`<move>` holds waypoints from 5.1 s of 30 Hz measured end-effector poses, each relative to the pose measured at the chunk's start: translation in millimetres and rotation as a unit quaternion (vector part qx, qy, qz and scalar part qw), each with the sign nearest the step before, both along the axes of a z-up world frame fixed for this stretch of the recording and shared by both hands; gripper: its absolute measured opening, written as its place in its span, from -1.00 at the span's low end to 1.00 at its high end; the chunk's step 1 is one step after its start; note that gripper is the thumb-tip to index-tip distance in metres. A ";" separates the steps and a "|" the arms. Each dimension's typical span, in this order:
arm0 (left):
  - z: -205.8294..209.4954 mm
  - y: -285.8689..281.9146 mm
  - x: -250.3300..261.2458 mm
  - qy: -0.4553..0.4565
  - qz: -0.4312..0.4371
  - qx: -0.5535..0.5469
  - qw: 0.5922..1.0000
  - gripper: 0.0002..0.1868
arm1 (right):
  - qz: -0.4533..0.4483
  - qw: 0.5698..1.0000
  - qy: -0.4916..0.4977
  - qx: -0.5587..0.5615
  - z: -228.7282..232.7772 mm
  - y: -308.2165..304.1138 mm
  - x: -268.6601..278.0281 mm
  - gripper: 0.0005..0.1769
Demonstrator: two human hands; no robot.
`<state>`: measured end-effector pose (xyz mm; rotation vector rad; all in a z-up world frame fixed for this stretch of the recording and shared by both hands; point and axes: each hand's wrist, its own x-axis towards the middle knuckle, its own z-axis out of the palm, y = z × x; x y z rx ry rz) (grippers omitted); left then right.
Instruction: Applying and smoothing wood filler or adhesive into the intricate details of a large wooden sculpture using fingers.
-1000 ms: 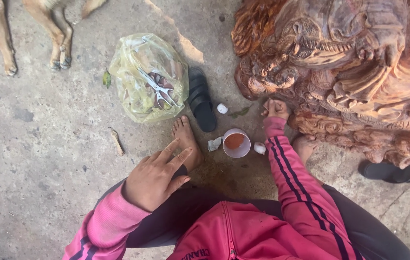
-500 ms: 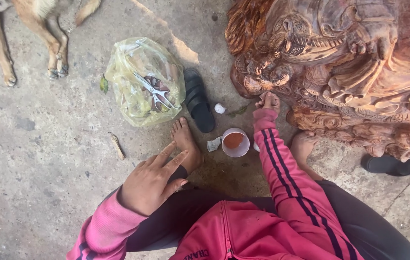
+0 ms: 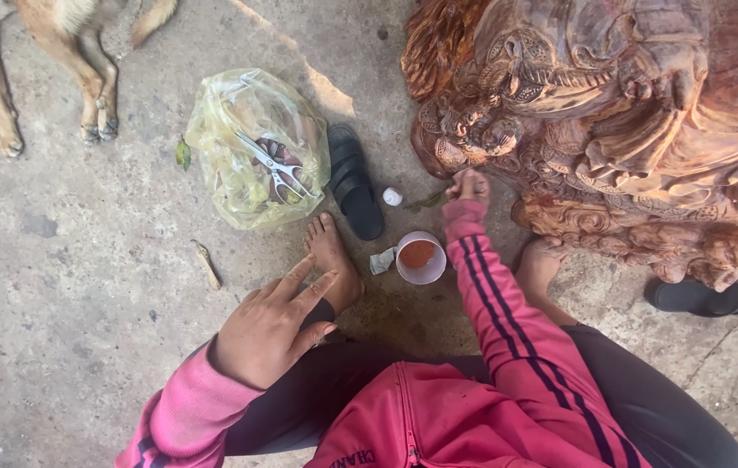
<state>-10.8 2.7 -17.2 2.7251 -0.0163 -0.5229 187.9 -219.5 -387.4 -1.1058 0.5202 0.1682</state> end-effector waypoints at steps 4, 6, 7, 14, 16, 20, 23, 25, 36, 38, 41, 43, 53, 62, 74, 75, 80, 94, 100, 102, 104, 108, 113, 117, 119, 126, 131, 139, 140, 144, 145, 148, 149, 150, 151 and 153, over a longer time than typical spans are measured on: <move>0.0 -3.7 1.0 0.015 -0.006 -0.020 1.000 -0.29 | -0.004 0.999 0.016 0.052 -42.0 -11.3 3.1 -0.83; -2.1 -2.6 -0.7 0.012 -0.009 -0.006 1.000 -0.29 | -0.098 0.989 0.037 0.106 -60.2 -24.2 16.4 -0.89; -1.0 -1.3 -0.9 0.011 -0.008 -0.006 1.000 -0.29 | -0.097 0.989 0.035 0.107 -47.9 -18.2 13.5 -0.89; -0.6 -3.9 1.0 0.008 -0.008 -0.005 1.000 -0.29 | -0.054 0.997 0.024 0.049 -23.3 -13.8 11.8 -0.91; 0.2 -2.3 1.1 0.023 -0.013 -0.007 1.000 -0.29 | -0.060 0.998 0.022 0.025 -12.9 -15.3 15.0 -0.92; 1.4 -1.6 3.8 0.020 -0.009 -0.006 1.000 -0.29 | -0.015 0.999 0.022 0.029 -35.5 -2.1 -5.2 -0.89; 1.2 -5.0 3.1 0.018 -0.012 -0.009 1.000 -0.29 | -0.004 0.999 -0.002 0.034 -26.8 5.6 -13.3 -0.92; 1.4 -2.7 0.0 0.013 -0.017 -0.006 1.000 -0.29 | -0.013 0.999 -0.035 0.031 -25.0 -0.3 -6.7 -0.90; -1.2 -6.3 0.1 0.005 -0.008 -0.026 1.000 -0.30 | -0.074 0.997 0.010 0.000 2.7 -8.0 9.6 -0.83; -1.5 -2.3 -0.2 0.003 -0.007 -0.016 1.000 -0.30 | -0.069 0.997 -0.015 0.005 -14.7 -9.0 10.3 -0.89; -0.3 -3.3 4.0 0.010 -0.012 -0.012 1.000 -0.29 | -0.037 0.999 -0.021 0.017 -52.8 -7.5 0.2 -0.88; -0.9 -4.3 3.8 0.024 -0.021 -0.017 0.999 -0.30 | -0.012 1.000 0.002 0.024 -46.6 -4.3 -6.8 -0.80; -2.4 -6.8 3.2 0.032 -0.014 -0.026 0.999 -0.30 | -0.029 0.998 0.054 -0.030 9.6 7.9 -0.2 -0.86; -5.1 -8.6 2.8 0.025 -0.018 -0.020 0.999 -0.30 | -0.012 1.000 -0.016 0.000 -33.1 -0.3 -3.6 -0.89; -8.1 -7.3 -0.6 0.016 -0.017 -0.018 1.000 -0.32 | -0.134 0.987 -0.081 0.028 -62.6 -31.7 25.5 -0.79; -8.9 -7.7 -0.5 0.024 -0.022 -0.013 0.999 -0.31 | -0.117 0.989 -0.090 0.013 -62.1 -27.4 23.5 -0.80; -7.6 -4.9 -2.2 0.019 -0.016 -0.012 1.000 -0.30 | -0.106 0.983 -0.130 -0.076 -1.4 -39.6 23.7 -0.83; 8.6 -11.6 6.1 0.124 -0.012 0.030 0.992 -0.36 | -0.123 0.961 -0.001 -0.247 -34.0 -58.3 36.5 -0.86; 14.6 -18.8 10.2 0.098 -0.017 0.024 0.995 -0.37 | -0.079 0.963 0.005 -0.256 -34.8 -63.1 36.0 -0.84; 12.4 -21.4 9.1 0.092 -0.026 0.024 0.995 -0.33 | -0.054 0.965 0.022 -0.256 -59.6 -65.5 40.1 -0.85; 13.1 -18.6 8.2 0.098 -0.024 0.028 0.995 -0.35 | -0.072 0.963 0.018 -0.258 -47.6 -66.8 41.7 -0.85; 9.9 -14.6 6.9 0.112 -0.014 0.033 0.993 -0.36 | -0.076 0.967 0.036 -0.241 -24.0 -57.6 39.6 -0.87; 12.6 -19.8 11.2 0.100 -0.027 0.020 0.994 -0.34 | -0.019 0.959 0.040 -0.279 -73.4 -45.2 40.3 -0.86; 9.5 -13.7 8.1 0.109 -0.019 0.024 0.994 -0.35 | -0.031 0.958 0.020 -0.285 -34.8 -56.1 37.6 -0.86; 10.8 -11.9 9.3 0.115 -0.017 0.021 0.993 -0.35 | -0.053 0.965 0.027 -0.257 -49.9 -56.3 36.9 -0.89; 0.6 -13.5 0.5 -0.012 -0.029 -0.008 0.999 -0.30 | -0.029 0.995 -0.056 -0.084 -60.5 -51.5 35.0 -0.86; 1.7 -14.1 -0.9 -0.019 -0.018 0.002 1.000 -0.30 | -0.043 0.990 -0.045 -0.124 -37.4 -39.9 26.7 -0.84; 1.6 -13.8 -1.5 -0.030 -0.026 0.015 0.999 -0.31 | -0.073 0.991 -0.058 -0.099 -26.3 -39.7 28.0 -0.83; 0.9 -13.3 -1.1 -0.030 -0.028 0.015 0.999 -0.30 | -0.020 0.989 -0.049 -0.139 -28.8 -40.1 30.8 -0.80; -0.1 -12.5 -1.2 -0.017 -0.026 0.012 0.999 -0.31 | -0.005 0.989 -0.053 -0.139 -13.0 -42.0 35.7 -0.86; 4.3 -12.3 2.7 -0.016 -0.025 0.012 0.999 -0.31 | -0.004 0.989 -0.053 -0.138 -26.4 -40.0 38.9 -0.86; 11.3 -12.4 8.0 0.101 -0.018 0.026 0.994 -0.34 | -0.076 0.971 0.051 -0.221 -66.0 -39.1 43.7 -0.87; 9.8 -12.2 6.2 0.107 -0.019 0.025 0.994 -0.34 | -0.034 0.966 0.050 -0.251 -78.2 -42.1 42.7 -0.90; 7.8 -11.3 6.8 0.109 -0.020 0.025 0.994 -0.34 | 0.007 0.959 0.045 -0.279 -89.3 -44.5 47.4 -0.92; 8.5 -11.1 7.6 0.106 -0.022 0.025 0.994 -0.34 | 0.005 0.959 0.043 -0.279 -80.3 -44.7 47.5 -0.92; 8.5 -11.3 7.4 0.105 -0.014 0.029 0.994 -0.35 | -0.046 0.973 0.079 -0.212 -64.1 -43.8 47.4 -0.88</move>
